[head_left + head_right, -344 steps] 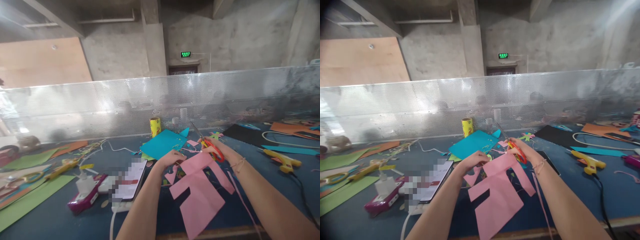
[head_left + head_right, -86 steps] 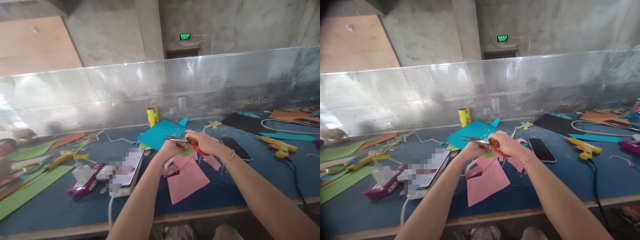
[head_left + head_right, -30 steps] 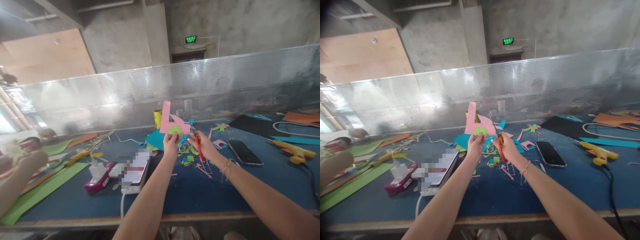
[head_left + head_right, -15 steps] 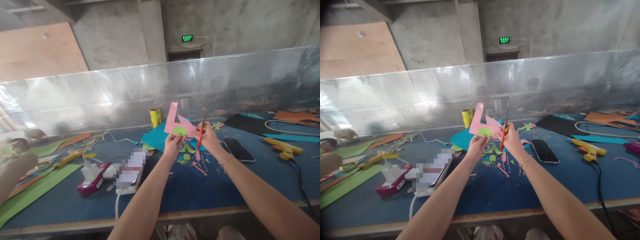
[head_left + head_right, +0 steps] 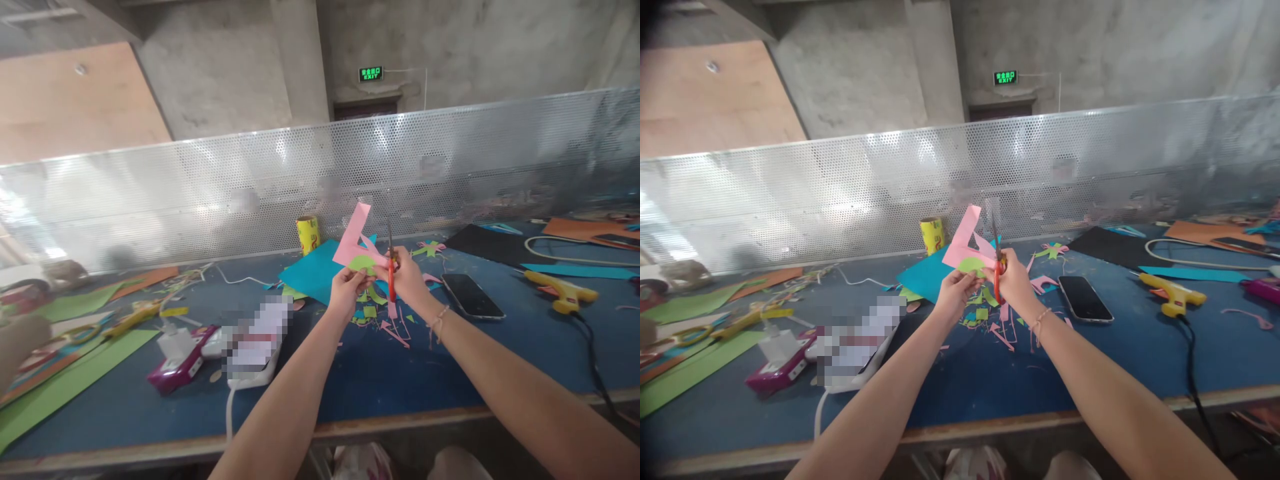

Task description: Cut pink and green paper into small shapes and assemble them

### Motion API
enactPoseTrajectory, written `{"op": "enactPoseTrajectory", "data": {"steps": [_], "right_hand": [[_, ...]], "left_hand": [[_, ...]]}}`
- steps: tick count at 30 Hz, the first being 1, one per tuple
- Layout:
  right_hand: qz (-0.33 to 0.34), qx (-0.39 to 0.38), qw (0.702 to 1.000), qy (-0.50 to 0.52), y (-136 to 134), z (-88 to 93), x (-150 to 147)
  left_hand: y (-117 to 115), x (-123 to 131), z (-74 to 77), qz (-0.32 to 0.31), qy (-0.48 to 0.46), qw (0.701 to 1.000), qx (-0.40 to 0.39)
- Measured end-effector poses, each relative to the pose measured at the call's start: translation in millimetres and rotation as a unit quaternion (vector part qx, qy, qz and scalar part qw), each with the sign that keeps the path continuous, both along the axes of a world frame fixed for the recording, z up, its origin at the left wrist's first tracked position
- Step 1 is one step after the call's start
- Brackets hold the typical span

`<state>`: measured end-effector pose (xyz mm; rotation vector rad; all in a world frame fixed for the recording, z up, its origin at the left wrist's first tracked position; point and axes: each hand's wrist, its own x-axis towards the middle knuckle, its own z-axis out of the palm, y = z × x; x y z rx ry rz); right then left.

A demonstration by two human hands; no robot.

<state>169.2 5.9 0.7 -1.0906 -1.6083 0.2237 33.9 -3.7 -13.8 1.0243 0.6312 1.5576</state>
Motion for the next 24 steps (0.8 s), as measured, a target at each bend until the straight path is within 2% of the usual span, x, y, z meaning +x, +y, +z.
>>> {"op": "enactPoseTrajectory", "data": {"steps": [12, 24], "right_hand": [[-0.002, 0.013, 1.000, -0.027, -5.0, 3.0, -0.3], [-0.003, 0.001, 0.999, -0.032, -4.8, 3.7, 0.5]], "left_hand": [[-0.8, -0.9, 4.1, 0.000, -0.002, 0.999, -0.034], [0.6, -2.3, 2.1, -0.001, 0.020, 0.999, -0.029]]}}
